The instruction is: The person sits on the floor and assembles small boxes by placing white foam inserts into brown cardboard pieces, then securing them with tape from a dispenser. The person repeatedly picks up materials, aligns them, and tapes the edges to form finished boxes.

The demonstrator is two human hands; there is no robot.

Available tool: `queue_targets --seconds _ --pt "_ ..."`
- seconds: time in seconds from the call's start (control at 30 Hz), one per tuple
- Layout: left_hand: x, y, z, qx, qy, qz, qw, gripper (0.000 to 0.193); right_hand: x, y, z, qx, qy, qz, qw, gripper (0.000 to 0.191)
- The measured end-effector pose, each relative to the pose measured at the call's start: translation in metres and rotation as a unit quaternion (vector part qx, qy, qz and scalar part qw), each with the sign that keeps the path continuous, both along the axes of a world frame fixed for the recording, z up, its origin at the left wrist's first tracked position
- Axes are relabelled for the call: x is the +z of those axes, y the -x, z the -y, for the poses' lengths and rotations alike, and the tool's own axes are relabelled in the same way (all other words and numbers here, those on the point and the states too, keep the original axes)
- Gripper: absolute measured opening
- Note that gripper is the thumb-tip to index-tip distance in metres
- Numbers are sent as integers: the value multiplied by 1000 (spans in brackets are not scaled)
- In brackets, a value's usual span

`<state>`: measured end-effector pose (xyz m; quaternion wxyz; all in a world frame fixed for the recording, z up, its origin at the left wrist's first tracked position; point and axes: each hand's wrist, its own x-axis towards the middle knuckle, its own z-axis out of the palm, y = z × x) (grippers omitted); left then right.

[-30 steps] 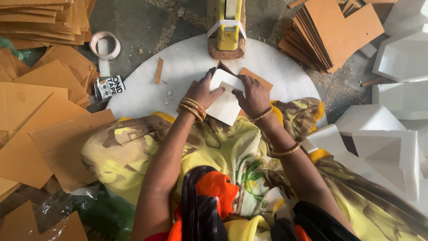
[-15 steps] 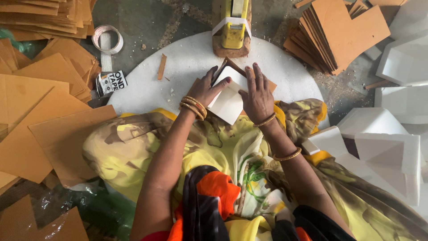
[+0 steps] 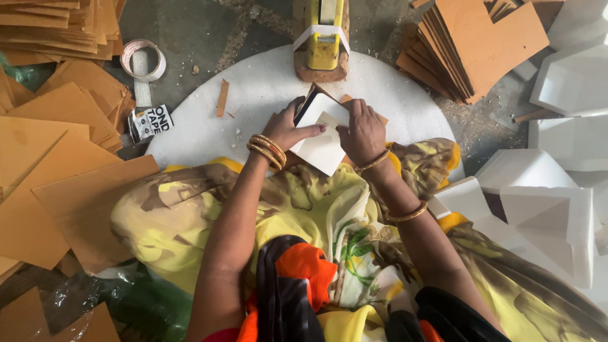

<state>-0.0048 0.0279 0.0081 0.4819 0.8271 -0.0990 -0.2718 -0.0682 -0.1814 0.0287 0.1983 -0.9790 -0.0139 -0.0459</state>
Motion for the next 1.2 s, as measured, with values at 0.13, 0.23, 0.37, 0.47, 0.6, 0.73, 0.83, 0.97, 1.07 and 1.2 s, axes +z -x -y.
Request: queue_targets --seconds 0.13,0.23,0.37,0.47,0.6,0.73,0.83,0.97,1.07,1.2 --pt "-5 0 5 1 -51 -15 999 94 -2 0 -3 2 -3 29 1000 51" --pt "-21 3 14 8 -3 3 1000 92 -2 3 -6 2 -11 34 999 53" --pt "-33 -7 1 -34 44 -11 998 99 0 3 3 7 -40 16 999 53" --pt "-26 -16 -23 14 86 -44 995 103 6 3 25 3 -144 -23 989 55" --pt "-13 -19 -33 40 108 -47 992 97 17 7 67 6 -300 -37 953 55" --pt "-22 -24 -22 49 139 -140 979 83 21 10 84 5 -298 -47 953 54" --pt "-41 -31 -15 64 167 -200 963 78 22 11 83 -36 -361 -73 929 53" --pt "-57 -26 -20 6 252 -93 963 72 24 11 76 7 -306 -18 952 54" --pt "-49 -14 -18 75 200 -223 951 76 25 12 67 8 -251 21 968 53" --pt "-16 3 -13 -25 107 31 993 67 30 12 56 3 -185 45 982 54"
